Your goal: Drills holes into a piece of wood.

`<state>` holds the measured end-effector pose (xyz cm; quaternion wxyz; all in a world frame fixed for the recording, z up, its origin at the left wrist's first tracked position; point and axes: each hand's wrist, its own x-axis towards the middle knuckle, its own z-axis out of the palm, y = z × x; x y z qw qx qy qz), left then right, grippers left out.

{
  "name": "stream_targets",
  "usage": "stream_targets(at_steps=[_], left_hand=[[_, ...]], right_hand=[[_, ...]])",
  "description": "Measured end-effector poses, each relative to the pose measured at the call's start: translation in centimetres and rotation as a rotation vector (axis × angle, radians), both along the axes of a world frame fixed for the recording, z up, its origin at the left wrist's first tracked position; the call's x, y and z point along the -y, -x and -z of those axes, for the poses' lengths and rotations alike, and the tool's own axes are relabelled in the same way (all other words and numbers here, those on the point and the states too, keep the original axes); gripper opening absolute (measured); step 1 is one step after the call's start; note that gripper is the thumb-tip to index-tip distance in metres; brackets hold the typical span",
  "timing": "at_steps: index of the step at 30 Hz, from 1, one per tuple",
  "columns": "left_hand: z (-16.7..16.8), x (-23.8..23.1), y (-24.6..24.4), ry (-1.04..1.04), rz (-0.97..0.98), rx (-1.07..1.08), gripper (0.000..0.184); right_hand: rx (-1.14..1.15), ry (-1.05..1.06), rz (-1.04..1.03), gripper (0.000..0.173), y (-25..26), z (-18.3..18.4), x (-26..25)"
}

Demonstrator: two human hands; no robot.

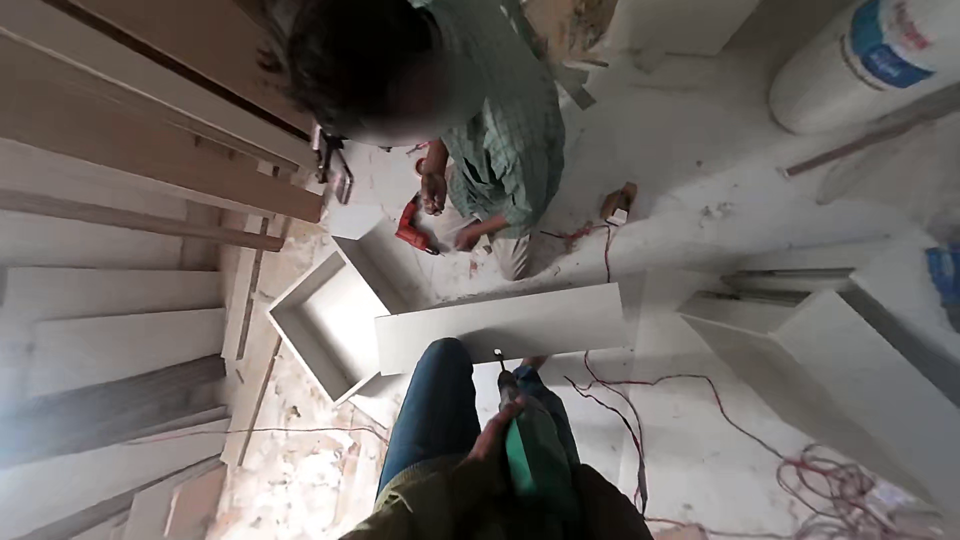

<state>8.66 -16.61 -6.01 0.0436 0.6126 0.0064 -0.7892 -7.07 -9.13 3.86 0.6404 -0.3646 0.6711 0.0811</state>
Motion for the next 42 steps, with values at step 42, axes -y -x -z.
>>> stream_targets(at_steps=[42], left_hand=[[5.1,6.3,-4.9,-0.052,-0.184,-0.164,0.031]], right_hand=[[-0.299,-0.048,-0.135,0.051,-7.3,1.6,7.6]])
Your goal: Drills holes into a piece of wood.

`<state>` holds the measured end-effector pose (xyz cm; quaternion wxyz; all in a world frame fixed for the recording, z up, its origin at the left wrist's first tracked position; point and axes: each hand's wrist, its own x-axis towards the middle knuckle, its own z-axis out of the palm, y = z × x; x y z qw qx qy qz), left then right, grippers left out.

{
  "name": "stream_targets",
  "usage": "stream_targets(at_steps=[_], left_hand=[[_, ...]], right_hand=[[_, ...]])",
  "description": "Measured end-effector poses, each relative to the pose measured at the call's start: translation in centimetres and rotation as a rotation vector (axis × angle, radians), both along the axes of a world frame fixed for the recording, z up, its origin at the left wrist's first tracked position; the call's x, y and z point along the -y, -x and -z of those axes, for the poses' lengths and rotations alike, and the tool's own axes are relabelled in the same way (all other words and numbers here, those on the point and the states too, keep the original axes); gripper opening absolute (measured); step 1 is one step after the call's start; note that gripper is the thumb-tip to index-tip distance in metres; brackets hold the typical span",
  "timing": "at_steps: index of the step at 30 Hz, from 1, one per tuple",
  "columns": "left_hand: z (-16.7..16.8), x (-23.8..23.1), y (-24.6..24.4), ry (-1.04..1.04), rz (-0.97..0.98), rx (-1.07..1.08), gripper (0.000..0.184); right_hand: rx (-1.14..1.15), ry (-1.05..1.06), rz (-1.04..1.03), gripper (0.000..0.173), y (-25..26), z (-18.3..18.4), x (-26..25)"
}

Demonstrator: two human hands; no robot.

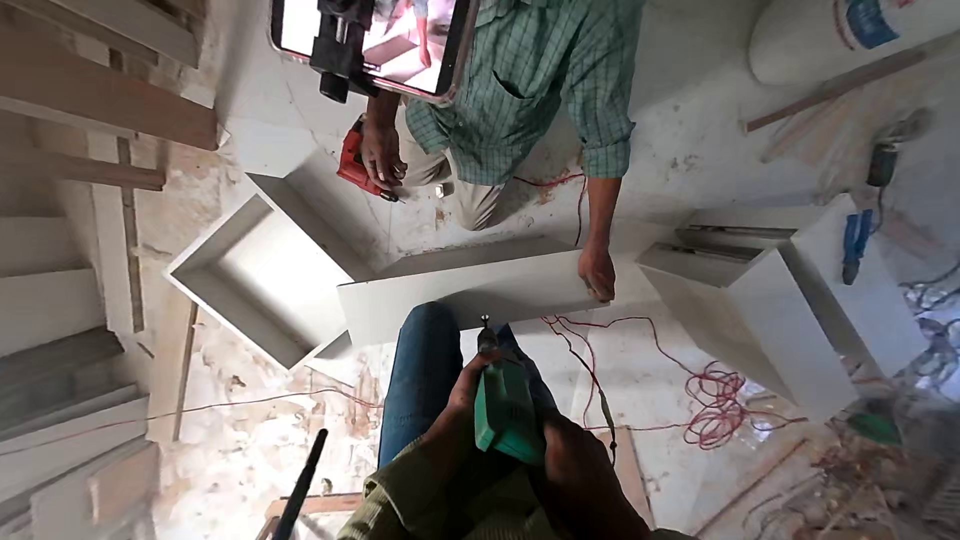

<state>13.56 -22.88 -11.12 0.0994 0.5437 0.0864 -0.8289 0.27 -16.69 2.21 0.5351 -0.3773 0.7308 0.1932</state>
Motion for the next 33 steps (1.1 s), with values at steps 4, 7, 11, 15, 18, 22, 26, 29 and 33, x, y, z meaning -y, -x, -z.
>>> stream_targets(at_steps=[4,7,11,15,18,22,26,29,33], left_hand=[[-0.7,-0.2,0.2,-0.014,0.034,0.048,0.031],[-0.3,-0.4,0.3,-0.012,-0.012,-0.006,0.033],[-0.3,-0.2,0.2,0.025,0.032,0.035,0.033],[-0.2,-0.4,-0.2,0.055,0.056,0.033,0.031],[-0.1,-0.6,-0.1,0.083,0.068,0.033,0.030],[-0.5,-0.4,0.2,0.056,0.021,0.016,0.033],[-0.3,0.0,0.1,0.055,0.023,0.025,0.034],[-0.5,0.0,0.3,0.032,0.035,0.036,0.035],[0.0,-0.5,-0.1,0.045,0.068,0.048,0.031]], right_hand=[[0.020,0.058,0.041,0.058,0.2,-0.3,-0.8],[0.014,0.090,0.022,0.065,0.4,0.0,-1.1],[0.001,0.127,-0.001,0.061,0.4,0.3,-1.2],[-0.002,0.108,-0.014,0.060,0.3,-0.2,-0.7],[-0.012,0.131,-0.015,0.058,0.4,-0.4,-0.8],[0.001,0.130,-0.027,0.060,0.6,-0.3,-0.6],[-0.024,0.162,-0.051,0.065,0.4,-0.2,-0.2],[0.014,0.065,-0.030,0.067,0.6,-0.4,0.1],[0.007,0.083,-0.029,0.066,0.5,0.1,-0.7]])
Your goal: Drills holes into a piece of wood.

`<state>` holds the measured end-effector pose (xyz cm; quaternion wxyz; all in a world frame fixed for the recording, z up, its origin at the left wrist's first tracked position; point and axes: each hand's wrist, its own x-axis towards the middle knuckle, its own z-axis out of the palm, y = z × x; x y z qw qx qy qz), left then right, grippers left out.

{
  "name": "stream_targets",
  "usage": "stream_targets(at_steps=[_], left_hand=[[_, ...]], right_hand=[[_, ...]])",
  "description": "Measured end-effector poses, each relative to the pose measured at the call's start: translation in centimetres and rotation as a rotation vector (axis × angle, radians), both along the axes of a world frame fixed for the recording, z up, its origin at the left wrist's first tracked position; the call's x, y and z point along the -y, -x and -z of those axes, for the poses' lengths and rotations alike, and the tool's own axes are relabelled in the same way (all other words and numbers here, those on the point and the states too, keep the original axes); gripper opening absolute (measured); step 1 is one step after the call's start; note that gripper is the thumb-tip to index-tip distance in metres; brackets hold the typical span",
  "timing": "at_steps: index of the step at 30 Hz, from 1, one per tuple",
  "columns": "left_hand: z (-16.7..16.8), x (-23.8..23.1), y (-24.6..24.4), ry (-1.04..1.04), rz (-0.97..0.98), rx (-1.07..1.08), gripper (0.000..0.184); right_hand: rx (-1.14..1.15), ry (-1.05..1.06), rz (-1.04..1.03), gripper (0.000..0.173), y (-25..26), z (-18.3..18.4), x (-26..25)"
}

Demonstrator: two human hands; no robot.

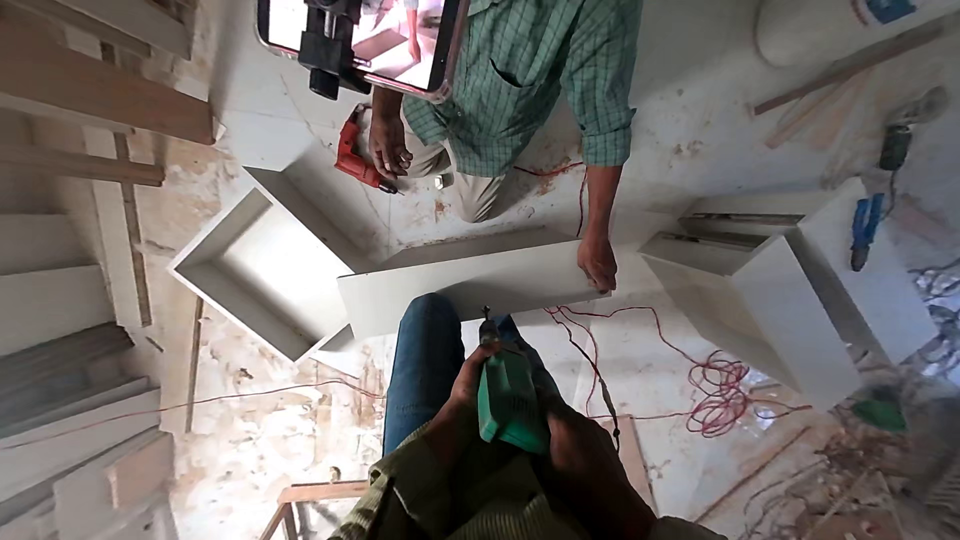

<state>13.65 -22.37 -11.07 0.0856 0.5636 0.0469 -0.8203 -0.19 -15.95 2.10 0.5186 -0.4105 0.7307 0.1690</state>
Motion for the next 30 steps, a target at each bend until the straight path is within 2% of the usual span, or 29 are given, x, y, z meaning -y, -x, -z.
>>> stream_targets(at_steps=[4,11,15,26,30], left_hand=[[0.5,-0.3,0.1,0.009,0.003,0.004,0.032],[0.0,-0.7,0.3,0.007,-0.053,-0.010,0.031],[-0.4,-1.1,0.1,0.053,-0.015,-0.002,0.031],[-0.1,-1.4,-0.3,0.044,-0.017,0.020,0.031],[-0.4,-1.0,-0.4,0.030,-0.040,0.006,0.034]], right_hand=[[-0.002,0.060,0.017,0.059,0.3,0.4,-0.5],[-0.005,0.097,0.035,0.059,0.4,0.2,-1.1],[-0.004,0.155,0.044,0.063,0.3,0.2,-1.7],[-0.002,0.092,0.000,0.060,0.1,0.3,-1.5],[-0.016,0.146,0.026,0.054,-0.4,0.4,-1.6]])
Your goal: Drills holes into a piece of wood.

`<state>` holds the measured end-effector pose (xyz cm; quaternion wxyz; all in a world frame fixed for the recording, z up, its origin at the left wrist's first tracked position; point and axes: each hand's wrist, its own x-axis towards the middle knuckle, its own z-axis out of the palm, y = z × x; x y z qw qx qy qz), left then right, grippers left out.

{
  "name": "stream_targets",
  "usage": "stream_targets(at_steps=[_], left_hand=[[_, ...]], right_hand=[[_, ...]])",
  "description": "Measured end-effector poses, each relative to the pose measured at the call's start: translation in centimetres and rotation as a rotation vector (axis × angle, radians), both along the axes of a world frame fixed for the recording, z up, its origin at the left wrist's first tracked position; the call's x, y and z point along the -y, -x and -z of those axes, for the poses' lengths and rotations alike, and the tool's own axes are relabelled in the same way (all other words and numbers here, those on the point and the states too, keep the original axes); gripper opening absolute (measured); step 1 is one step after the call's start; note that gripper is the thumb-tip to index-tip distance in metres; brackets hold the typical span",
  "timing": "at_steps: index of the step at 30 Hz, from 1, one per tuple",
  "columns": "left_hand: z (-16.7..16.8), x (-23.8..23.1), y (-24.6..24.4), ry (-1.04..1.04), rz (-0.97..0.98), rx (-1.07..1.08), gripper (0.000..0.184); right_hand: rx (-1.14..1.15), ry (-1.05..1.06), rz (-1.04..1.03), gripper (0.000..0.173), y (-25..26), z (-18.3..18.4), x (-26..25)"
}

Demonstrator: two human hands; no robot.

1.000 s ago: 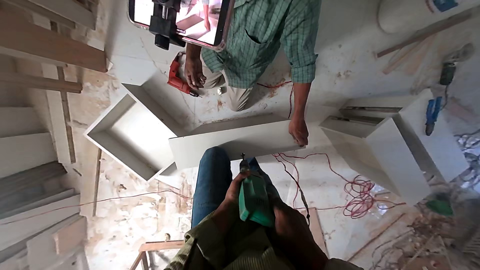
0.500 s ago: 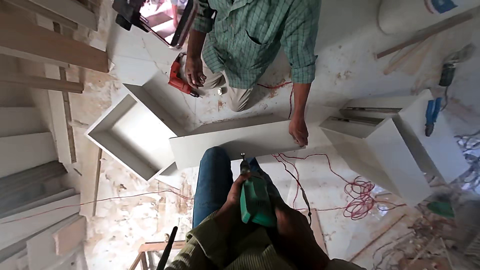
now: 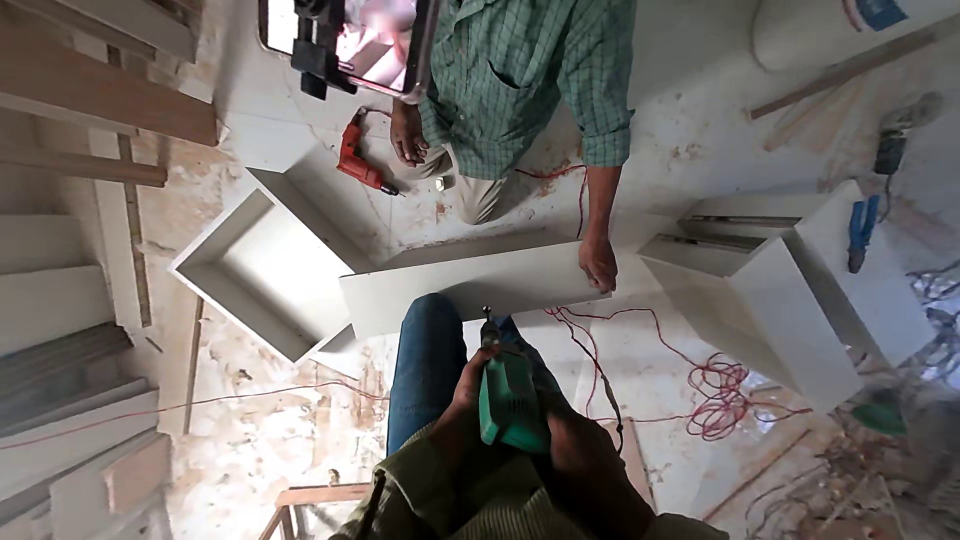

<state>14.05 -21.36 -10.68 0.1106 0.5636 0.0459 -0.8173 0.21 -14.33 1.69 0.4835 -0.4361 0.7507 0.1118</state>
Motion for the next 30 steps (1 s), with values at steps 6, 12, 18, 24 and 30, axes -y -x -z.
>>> stream_targets(at_steps=[6,12,18,24,30], left_hand=[[-0.7,1.9,0.5,-0.033,0.020,-0.012,0.035],[0.3,2.1,0.2,-0.013,0.024,-0.020,0.035],[-0.2,2.4,-0.2,0.001,0.063,-0.027,0.036],[0.5,1.2,0.2,0.019,0.047,-0.006,0.036],[0.8,-0.5,-0.4,0.029,0.025,-0.042,0.032]], right_hand=[[0.010,-0.144,-0.020,0.053,-0.1,-1.3,2.5],[0.038,-0.268,-0.039,0.061,0.2,-1.1,4.1],[0.047,-0.204,-0.027,0.065,0.1,-1.4,4.0],[-0.023,-0.125,-0.023,0.060,0.2,-0.4,2.1],[0.005,-0.083,0.013,0.059,0.2,-0.3,0.1]])
